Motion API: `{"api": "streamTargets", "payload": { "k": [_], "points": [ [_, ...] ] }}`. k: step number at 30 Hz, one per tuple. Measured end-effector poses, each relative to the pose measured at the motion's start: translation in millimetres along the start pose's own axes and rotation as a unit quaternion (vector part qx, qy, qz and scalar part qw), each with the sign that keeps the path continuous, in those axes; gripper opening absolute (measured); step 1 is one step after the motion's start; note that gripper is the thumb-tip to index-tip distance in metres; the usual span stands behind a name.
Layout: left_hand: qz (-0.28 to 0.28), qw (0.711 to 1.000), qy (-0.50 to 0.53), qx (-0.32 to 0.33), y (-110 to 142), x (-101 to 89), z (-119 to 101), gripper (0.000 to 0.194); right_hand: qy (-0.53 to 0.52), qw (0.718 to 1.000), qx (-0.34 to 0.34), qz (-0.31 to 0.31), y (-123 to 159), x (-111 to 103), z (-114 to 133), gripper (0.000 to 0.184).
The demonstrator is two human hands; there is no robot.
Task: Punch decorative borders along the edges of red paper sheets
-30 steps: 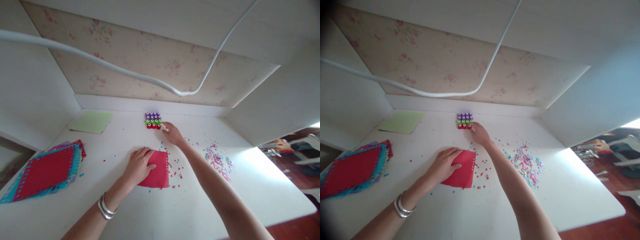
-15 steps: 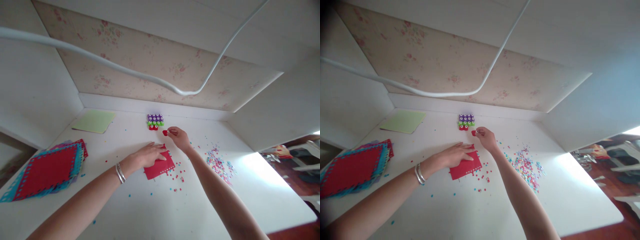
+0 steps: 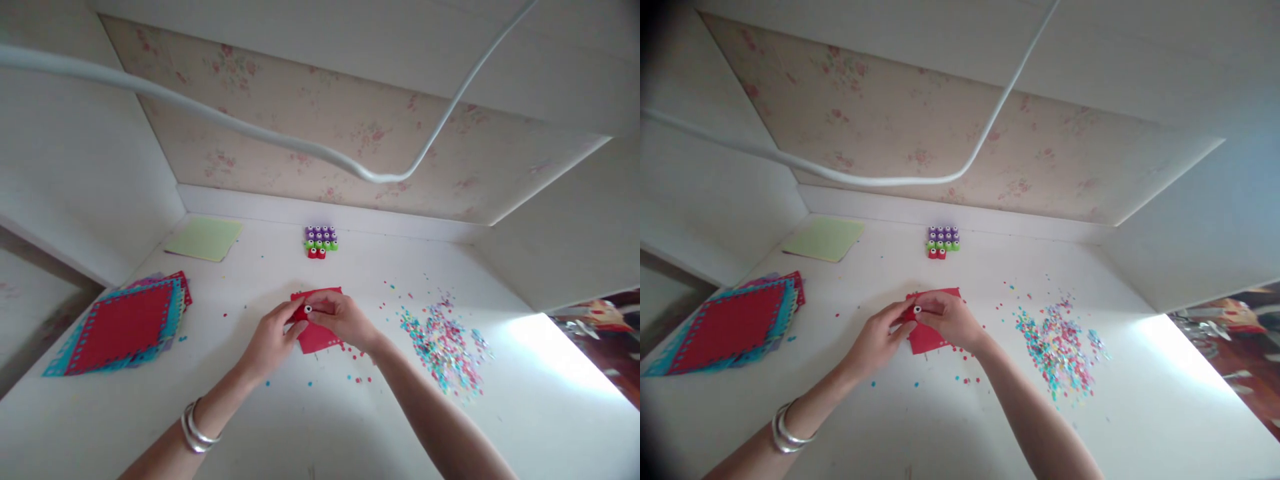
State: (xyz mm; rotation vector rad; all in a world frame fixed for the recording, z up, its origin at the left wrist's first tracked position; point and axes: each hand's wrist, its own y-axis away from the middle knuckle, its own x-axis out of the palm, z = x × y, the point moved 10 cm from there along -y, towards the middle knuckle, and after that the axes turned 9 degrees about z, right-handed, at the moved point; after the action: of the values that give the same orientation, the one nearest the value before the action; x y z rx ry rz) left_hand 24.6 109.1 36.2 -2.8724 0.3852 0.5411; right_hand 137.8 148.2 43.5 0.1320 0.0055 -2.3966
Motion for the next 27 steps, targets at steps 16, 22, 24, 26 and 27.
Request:
{"api": "streamTargets", "payload": {
  "k": [16,22,24,26,27],
  "points": [
    [-0.036,0.998,-0.023,-0.055,15.5,-21.2,10.0,0.025,0.440,0.877,0.192,-0.028,10.8,-99.6,-37.1,0.070],
    [-0.050,0.996,-0.048,-0.056,14.3,-23.2,12.1,0.025,0.411,0.888,0.189,-0.084,29.5,-118.6,-34.9,0.025],
    [-0.042,0.997,-0.026,-0.052,13.5,-20.7,13.3,0.024,0.398,0.893,0.175,-0.112,38.6,-122.0,-27.9,0.020],
    [-0.038,0.998,-0.008,-0.049,13.3,-18.7,14.6,0.024,0.359,0.905,0.164,-0.156,51.4,-124.7,-20.5,0.024],
    [-0.037,0.998,-0.002,-0.049,13.3,-17.8,15.6,0.025,0.320,0.916,0.155,-0.187,59.1,-125.6,-17.4,0.029]
  ]
}}
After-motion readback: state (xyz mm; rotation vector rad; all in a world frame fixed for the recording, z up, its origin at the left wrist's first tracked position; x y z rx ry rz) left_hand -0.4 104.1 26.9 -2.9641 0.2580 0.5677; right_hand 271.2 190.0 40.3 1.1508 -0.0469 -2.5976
